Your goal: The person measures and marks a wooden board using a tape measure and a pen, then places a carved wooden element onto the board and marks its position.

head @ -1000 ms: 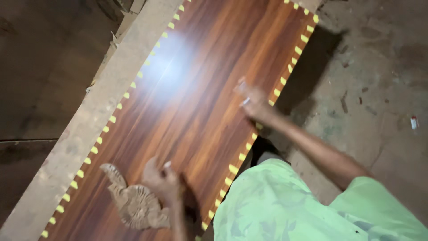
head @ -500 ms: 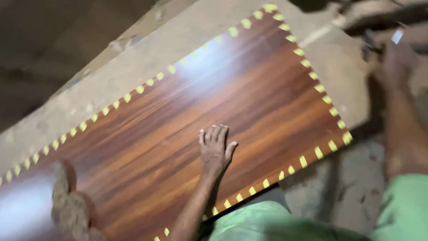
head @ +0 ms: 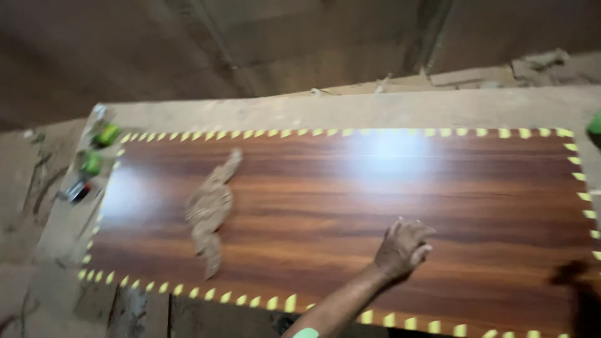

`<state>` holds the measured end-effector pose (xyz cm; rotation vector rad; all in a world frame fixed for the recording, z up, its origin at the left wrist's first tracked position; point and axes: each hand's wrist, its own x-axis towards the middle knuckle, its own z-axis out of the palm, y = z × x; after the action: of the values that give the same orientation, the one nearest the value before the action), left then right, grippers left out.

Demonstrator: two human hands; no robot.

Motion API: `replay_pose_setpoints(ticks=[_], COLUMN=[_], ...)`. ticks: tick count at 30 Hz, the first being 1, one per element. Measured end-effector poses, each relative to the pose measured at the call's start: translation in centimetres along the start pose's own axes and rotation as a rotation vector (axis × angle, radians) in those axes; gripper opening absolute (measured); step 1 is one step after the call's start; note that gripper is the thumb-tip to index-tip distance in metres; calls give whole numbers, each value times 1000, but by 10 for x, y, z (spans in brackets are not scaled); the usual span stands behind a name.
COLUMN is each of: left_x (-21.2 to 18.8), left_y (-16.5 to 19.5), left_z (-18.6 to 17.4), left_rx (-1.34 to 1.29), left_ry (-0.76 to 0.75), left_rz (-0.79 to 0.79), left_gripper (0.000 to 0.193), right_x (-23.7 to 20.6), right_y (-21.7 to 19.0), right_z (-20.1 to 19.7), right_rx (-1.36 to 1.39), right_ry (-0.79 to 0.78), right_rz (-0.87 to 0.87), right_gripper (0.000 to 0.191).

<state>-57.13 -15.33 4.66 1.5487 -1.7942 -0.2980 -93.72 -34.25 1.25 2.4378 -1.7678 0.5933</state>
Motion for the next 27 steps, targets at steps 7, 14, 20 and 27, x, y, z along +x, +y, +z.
replay_pose_setpoints(ticks=[7,14,20,27], left_x=[-279,-395,-417,-433], left_y=[-30,-101,-166,-370], left_z=[-161,-344,-436,-603], left_rx=[-166,93,-174,-54], left_ry=[166,465,557,681], left_rz=[-64,-358,-681,-771], left_gripper=[27,16,17,21], right_x=[-110,-113,-116,-147], right_y=[-356,-592,-638,-703], right_z=[35,44,47,68], right_rx=[130,-52,70,36], right_ry=[-237,-338,-331,-304], right_rz=[-418,-511,-528,-571], right_gripper=[35,44,55,53])
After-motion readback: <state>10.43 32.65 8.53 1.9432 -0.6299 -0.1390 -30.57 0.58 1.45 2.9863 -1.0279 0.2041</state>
